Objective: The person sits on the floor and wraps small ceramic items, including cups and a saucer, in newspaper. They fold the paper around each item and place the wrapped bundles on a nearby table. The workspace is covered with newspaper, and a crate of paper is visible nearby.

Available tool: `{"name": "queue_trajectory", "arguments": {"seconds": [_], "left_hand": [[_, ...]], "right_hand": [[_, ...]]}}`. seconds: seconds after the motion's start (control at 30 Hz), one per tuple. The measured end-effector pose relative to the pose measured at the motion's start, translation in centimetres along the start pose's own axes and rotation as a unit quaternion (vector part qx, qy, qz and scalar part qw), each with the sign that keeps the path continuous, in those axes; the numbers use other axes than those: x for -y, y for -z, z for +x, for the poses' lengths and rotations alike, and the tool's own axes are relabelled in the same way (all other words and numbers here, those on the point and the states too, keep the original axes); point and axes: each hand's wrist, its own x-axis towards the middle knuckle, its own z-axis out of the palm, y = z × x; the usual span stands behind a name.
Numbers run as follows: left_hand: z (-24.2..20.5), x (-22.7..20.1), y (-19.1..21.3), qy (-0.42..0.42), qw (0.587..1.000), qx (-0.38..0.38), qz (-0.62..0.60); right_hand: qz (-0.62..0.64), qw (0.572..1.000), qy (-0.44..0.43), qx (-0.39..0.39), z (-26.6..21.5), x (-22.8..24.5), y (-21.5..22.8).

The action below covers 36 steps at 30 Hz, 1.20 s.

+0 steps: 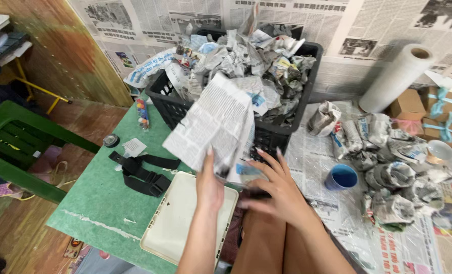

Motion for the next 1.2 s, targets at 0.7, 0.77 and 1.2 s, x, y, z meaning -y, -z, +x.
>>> {"name": "queue_trajectory", "arguments": {"seconds": [0.7,0.77,1.2], "left_hand": [[-13.1,11.6,1.5,0.187,0.968,0.156,-0.058],[-14.1,11.9,1.0,0.174,0.965,0.188,-0.054],[-13.3,13.0,3.5,0.211,0.973,0.095,-0.005]], "right_hand": [[0.472,0.740,-0.431,-0.211,-20.1,-1.0,1.7],[0.452,0.798,-0.372,-0.143,-20.9,0.4,2.8],[0.500,0.608,-0.505,-0.353,-25.7,-3.0,1.4]]}}
